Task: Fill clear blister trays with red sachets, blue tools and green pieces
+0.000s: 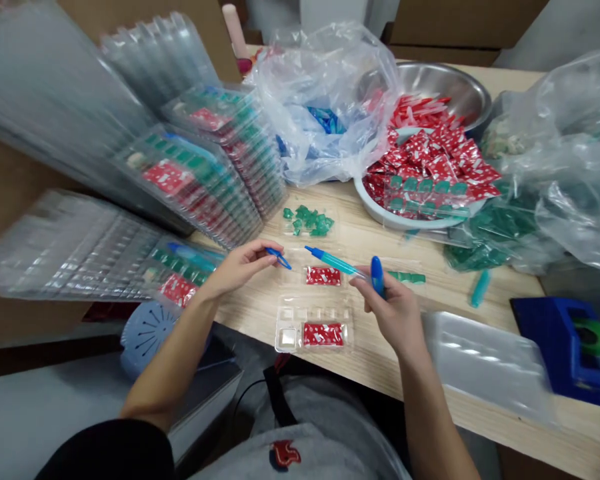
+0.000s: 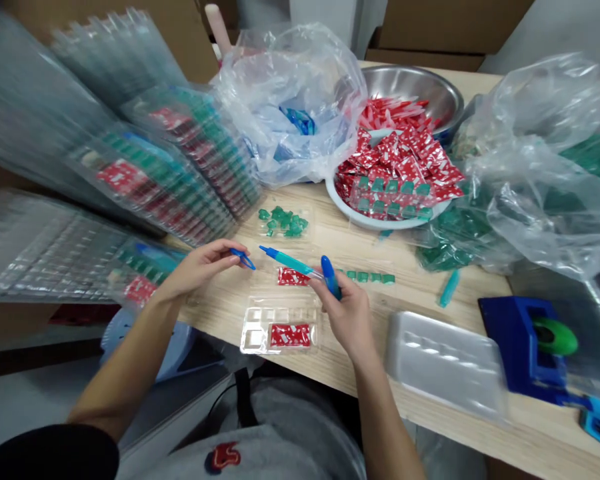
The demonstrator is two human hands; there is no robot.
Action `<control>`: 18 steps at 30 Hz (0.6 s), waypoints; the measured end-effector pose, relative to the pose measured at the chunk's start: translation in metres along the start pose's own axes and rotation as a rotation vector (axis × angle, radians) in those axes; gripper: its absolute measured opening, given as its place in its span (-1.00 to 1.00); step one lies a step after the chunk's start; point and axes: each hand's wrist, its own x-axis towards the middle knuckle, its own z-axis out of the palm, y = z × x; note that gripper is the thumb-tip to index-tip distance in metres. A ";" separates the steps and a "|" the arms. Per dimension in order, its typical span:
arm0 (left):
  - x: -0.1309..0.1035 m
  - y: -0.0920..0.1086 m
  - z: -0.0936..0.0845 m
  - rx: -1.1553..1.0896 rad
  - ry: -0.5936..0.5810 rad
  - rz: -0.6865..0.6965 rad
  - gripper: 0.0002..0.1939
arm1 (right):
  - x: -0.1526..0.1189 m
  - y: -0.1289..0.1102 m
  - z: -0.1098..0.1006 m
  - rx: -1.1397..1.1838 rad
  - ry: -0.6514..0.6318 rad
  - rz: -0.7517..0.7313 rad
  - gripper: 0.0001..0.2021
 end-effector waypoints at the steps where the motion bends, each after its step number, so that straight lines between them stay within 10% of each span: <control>1: 0.006 0.004 0.000 0.034 -0.040 0.021 -0.66 | -0.005 -0.001 -0.004 0.055 0.032 0.009 -0.70; 6: 0.012 0.021 0.028 -0.010 0.013 0.165 -0.74 | -0.031 -0.011 -0.018 0.123 0.132 0.008 -0.75; 13: -0.039 0.064 0.071 -0.213 0.042 0.402 -0.79 | -0.071 -0.018 -0.039 0.053 0.254 -0.161 -0.80; 18: -0.048 0.077 0.080 -0.362 -0.031 0.292 -0.85 | -0.091 -0.030 -0.046 -0.106 0.349 -0.285 -0.75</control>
